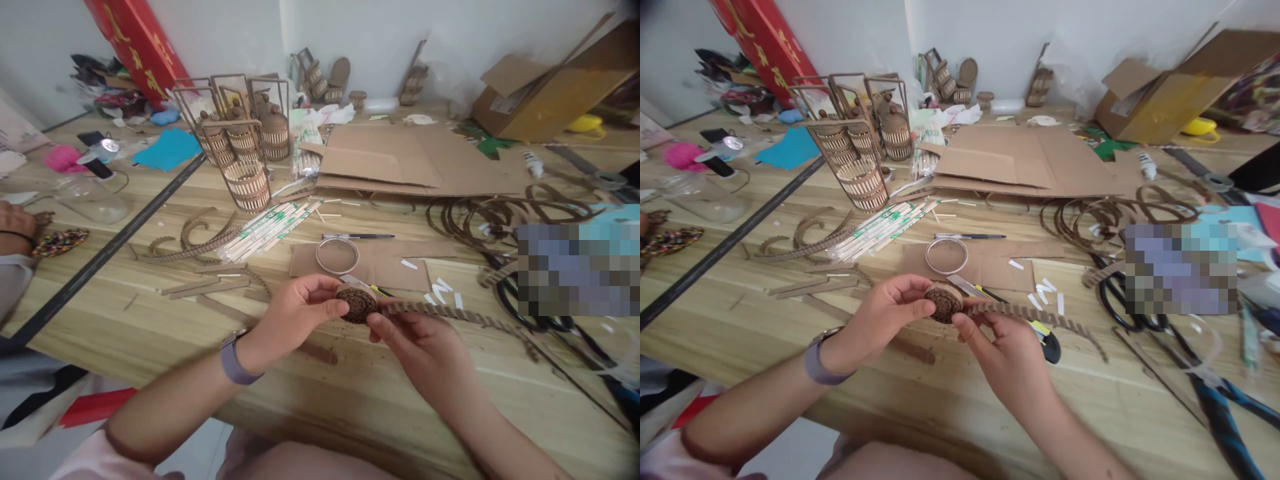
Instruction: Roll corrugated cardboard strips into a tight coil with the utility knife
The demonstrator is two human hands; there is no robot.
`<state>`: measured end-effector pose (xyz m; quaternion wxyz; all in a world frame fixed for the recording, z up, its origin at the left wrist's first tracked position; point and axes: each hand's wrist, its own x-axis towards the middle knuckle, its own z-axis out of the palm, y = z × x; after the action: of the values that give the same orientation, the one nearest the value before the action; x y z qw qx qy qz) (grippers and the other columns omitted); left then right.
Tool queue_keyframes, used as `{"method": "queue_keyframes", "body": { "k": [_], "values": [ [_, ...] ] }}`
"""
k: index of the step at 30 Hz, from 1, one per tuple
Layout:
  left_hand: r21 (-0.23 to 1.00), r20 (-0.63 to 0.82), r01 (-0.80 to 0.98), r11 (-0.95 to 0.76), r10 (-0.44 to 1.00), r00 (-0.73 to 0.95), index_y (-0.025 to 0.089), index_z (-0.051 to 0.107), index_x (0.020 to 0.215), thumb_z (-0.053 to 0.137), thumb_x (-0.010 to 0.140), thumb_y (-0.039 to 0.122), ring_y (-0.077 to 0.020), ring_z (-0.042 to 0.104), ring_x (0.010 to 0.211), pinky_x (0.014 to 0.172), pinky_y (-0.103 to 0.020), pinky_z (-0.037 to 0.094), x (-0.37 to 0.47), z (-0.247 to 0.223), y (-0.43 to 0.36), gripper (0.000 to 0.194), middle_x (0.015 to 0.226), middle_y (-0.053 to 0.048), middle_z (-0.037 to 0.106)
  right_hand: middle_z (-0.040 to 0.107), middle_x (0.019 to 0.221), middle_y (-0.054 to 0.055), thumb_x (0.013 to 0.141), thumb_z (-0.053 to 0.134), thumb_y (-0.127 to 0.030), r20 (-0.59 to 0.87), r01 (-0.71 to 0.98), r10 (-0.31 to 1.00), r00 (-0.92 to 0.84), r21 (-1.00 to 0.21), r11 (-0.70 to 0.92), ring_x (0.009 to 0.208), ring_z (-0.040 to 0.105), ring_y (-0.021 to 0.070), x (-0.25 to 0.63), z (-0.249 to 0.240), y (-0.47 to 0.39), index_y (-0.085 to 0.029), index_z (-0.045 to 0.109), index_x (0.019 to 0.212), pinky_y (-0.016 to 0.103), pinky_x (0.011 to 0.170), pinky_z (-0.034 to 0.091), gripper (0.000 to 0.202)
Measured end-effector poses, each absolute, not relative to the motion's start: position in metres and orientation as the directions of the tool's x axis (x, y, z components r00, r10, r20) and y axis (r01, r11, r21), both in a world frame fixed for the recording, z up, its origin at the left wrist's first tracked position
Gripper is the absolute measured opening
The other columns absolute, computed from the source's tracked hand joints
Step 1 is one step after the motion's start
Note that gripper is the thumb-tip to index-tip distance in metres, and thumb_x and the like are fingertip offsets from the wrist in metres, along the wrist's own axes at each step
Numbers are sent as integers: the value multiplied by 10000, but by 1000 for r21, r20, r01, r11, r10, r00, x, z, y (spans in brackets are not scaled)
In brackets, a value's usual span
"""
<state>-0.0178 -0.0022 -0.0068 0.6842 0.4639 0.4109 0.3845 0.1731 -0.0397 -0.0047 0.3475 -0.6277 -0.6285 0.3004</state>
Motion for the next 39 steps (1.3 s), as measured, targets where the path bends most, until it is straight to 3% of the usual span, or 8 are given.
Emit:
{"method": "queue_keyframes", "body": {
  "k": [8,14,20,24,27,33,36,39],
  "values": [
    [952,-204,-156,263,926,317,159,698,971,795,741,305,-162,703,823,757,-254,541,-18,-4,-2,289,903,-31,776,718,605,40,831,539,-614,-32,588,999,-44,-809,0,508,632,172,181,-5,-38,-227,663,520,268,455,441,511],
    [975,-165,-74,208,911,377,174,710,988,767,781,296,-165,703,894,809,-248,533,-20,-1,-2,247,985,-31,773,684,579,35,855,571,-582,-124,547,987,-100,-836,-49,545,629,176,193,-9,-36,-229,709,573,253,421,409,473],
    [992,-124,36,121,883,452,183,721,975,735,808,288,-171,698,888,776,-239,529,-24,0,-3,198,958,-14,761,644,576,16,834,599,-540,-16,526,992,-123,-849,51,535,600,154,190,-10,-37,-224,713,627,253,494,469,394],
    [986,-101,166,26,883,459,183,725,946,711,823,315,-164,667,828,710,-219,503,-25,-3,-5,181,861,5,726,660,600,3,853,579,-402,44,571,976,-213,-805,161,515,594,146,189,0,-34,-222,730,750,252,480,462,256],
    [951,-81,300,-69,884,460,171,720,933,672,854,332,-154,625,775,668,-212,462,-26,-3,-8,186,799,14,680,698,644,5,847,562,-307,82,608,962,-259,-760,228,582,652,157,189,8,-32,-228,713,724,254,541,503,210],
    [877,-40,421,-233,836,547,175,729,901,607,900,291,-137,575,679,598,-214,384,-28,8,-9,168,688,30,632,768,792,21,862,550,-270,92,622,941,-326,-729,287,709,716,179,189,6,-33,-239,700,741,258,603,540,195],
    [895,-23,385,-225,839,544,183,736,952,639,887,319,-154,615,714,638,-223,426,-28,7,-7,179,761,8,696,762,778,24,861,561,-300,118,613,944,-307,-734,291,701,713,183,189,5,-35,-234,695,744,268,610,547,190],
    [975,-64,215,-54,862,503,187,718,1060,680,863,356,-188,674,852,726,-241,501,-24,1,-6,262,963,-37,747,771,795,33,858,567,-332,127,634,966,-227,-733,245,721,722,201,187,7,-36,-235,703,743,284,616,554,203]
  ]
}}
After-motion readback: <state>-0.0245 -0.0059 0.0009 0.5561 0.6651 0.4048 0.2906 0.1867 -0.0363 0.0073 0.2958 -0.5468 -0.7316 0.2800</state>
